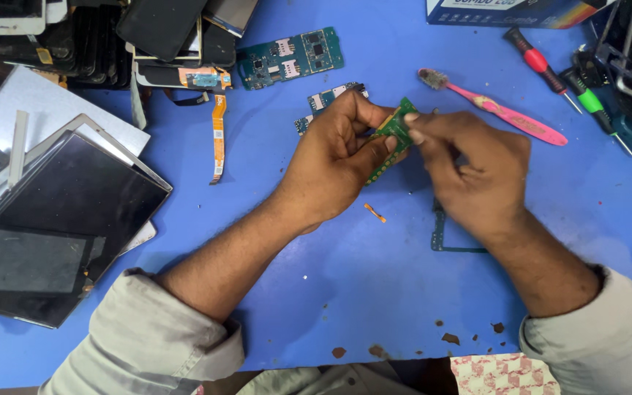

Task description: The person holds a green phone motherboard in one hand and works on it with the fingertips of the other hand, picking and pressing at components on the board. They turn the board over and continue working on its other side, with other phone boards and screwdrivers on the workbench.

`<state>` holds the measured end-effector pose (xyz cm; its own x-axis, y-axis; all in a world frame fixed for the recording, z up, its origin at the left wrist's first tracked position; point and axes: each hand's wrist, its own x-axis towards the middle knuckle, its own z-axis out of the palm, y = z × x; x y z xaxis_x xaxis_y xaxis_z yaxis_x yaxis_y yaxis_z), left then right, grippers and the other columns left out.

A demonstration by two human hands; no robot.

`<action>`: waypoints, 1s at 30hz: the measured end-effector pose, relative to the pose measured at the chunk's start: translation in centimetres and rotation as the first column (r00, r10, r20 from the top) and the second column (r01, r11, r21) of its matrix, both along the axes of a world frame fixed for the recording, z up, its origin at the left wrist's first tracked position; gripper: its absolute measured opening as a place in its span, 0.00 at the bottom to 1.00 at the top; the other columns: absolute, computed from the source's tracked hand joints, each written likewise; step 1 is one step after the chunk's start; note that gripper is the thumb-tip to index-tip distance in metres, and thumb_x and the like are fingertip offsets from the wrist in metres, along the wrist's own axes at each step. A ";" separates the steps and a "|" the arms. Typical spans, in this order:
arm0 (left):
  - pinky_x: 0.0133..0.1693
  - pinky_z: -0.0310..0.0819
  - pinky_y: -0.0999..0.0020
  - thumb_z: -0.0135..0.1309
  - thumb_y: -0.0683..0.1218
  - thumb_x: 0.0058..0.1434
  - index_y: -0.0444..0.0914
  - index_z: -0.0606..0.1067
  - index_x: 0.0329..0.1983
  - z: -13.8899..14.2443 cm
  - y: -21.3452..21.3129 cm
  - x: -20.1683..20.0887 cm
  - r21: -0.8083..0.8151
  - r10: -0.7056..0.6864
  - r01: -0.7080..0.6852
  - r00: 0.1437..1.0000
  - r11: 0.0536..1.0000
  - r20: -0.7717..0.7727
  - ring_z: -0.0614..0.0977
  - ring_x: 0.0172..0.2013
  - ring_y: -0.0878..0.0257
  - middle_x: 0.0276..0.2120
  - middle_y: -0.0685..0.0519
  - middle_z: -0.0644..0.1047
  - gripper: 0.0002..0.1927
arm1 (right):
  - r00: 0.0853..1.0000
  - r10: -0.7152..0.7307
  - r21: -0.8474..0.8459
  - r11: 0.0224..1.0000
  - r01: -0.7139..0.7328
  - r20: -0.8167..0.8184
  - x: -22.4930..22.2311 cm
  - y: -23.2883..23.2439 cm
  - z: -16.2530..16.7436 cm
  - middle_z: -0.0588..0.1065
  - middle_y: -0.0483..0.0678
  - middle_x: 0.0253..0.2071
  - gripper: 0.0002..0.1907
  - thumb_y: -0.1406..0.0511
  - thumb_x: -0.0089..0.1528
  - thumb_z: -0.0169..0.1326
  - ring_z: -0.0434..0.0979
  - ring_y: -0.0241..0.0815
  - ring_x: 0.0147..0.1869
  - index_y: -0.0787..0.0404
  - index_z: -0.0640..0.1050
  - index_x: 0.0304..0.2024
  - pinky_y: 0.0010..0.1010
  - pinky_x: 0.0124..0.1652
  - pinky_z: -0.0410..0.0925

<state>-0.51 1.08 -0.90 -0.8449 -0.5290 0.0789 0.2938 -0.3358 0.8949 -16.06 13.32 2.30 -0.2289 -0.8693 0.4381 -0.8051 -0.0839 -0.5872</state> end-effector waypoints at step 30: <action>0.54 0.79 0.72 0.46 0.31 0.72 0.31 0.65 0.51 -0.5 0.3 -0.4 0.016 0.002 -0.002 1.000 1.000 0.022 0.80 0.49 0.68 0.49 0.47 0.76 0.08 | 1.000 -0.029 0.032 0.999 0.029 0.008 0.0 0.1 0.1 0.82 0.52 0.44 0.08 0.77 0.69 0.61 0.80 0.35 0.38 0.67 0.82 0.50 0.23 0.39 0.71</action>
